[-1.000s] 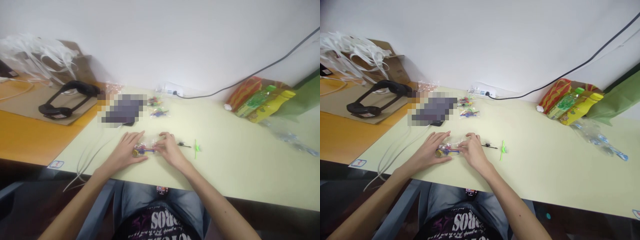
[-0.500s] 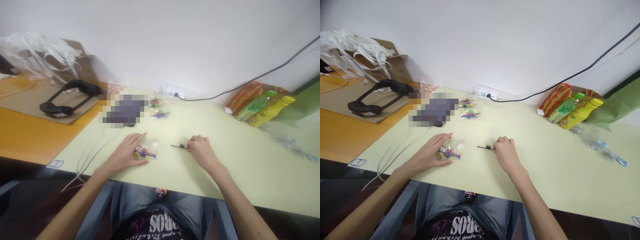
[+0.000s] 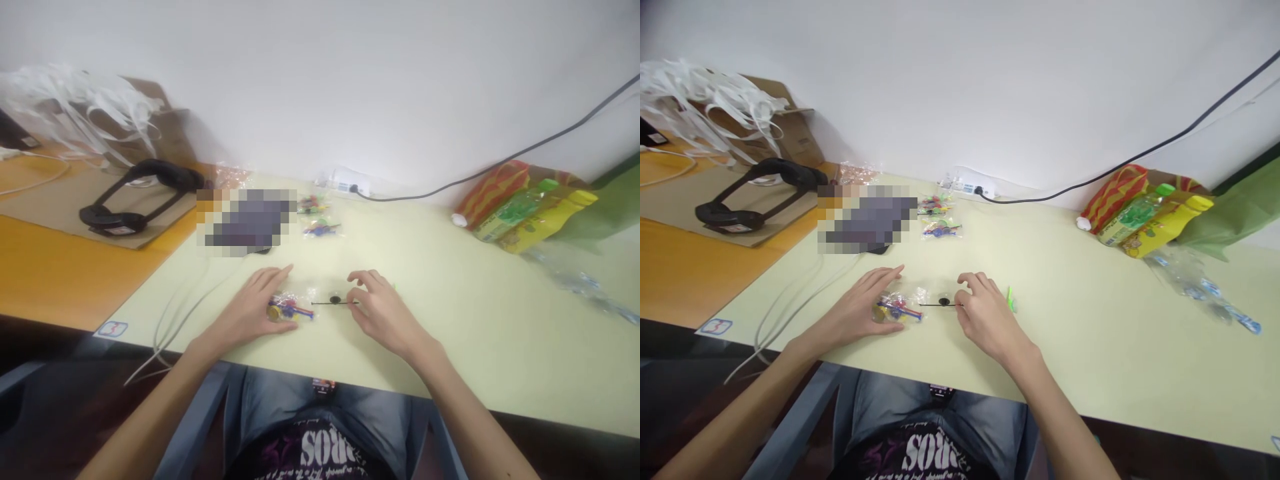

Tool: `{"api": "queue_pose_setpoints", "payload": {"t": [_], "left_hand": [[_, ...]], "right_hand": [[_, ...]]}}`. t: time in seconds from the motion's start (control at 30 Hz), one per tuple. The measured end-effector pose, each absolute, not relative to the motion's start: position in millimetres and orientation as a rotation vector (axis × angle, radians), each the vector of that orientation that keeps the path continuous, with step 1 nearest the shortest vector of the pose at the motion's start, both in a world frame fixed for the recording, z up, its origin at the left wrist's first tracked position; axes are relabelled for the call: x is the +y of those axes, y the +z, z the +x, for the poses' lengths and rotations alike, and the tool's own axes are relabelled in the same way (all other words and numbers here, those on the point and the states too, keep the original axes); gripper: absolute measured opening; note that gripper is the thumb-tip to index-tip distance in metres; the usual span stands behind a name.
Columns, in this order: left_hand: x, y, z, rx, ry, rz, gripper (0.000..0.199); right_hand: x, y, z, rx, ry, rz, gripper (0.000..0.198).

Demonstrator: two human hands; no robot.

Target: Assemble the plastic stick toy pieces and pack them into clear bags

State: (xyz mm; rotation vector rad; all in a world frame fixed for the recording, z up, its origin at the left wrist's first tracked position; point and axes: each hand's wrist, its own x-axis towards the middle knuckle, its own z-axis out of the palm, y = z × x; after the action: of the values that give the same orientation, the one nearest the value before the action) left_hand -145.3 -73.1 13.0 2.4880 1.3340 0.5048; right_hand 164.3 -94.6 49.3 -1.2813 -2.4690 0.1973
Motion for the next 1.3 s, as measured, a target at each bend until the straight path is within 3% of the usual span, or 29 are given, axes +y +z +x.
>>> {"api": "queue_pose_setpoints", "payload": {"t": [0.27, 0.4, 0.53, 0.67, 0.83, 1.07, 1.23, 1.3], "left_hand": [[-73.5, 12.7, -145.4, 1.329, 0.529, 2.491, 0.106], [-72.1, 11.4, -146.0, 1.319, 0.523, 2.509, 0.106], [-72.5, 12.3, -145.9, 1.328, 0.502, 2.510, 0.105], [-73.7, 13.7, -145.0, 1.333, 0.488, 2.512, 0.106], [-72.6, 12.5, -144.8, 1.318, 0.497, 2.529, 0.109], [-73.0, 11.9, -144.9, 1.321, 0.470, 2.562, 0.107], [-71.9, 10.6, -143.5, 1.359, 0.486, 2.542, 0.101], [-70.5, 9.9, -143.2, 1.363, 0.497, 2.535, 0.099]], "right_hand": [[-86.2, 35.8, 184.1, -2.476, 0.438, -1.339, 0.024], [-75.6, 33.3, 195.4, -2.415, 0.205, -1.397, 0.028], [-84.5, 41.4, 191.1, -2.313, 0.118, -1.536, 0.012], [-114.1, 38.7, 197.2, -2.391, 0.101, -1.543, 0.026], [-132.4, 14.4, 220.0, -2.420, -0.174, -1.632, 0.038], [-127.1, 1.0, 222.2, -2.404, -0.095, -1.516, 0.016], [-117.0, 2.8, 221.0, -2.401, -0.125, -1.515, 0.025], [-109.9, 3.4, 221.0, -2.424, -0.081, -1.482, 0.019]]}}
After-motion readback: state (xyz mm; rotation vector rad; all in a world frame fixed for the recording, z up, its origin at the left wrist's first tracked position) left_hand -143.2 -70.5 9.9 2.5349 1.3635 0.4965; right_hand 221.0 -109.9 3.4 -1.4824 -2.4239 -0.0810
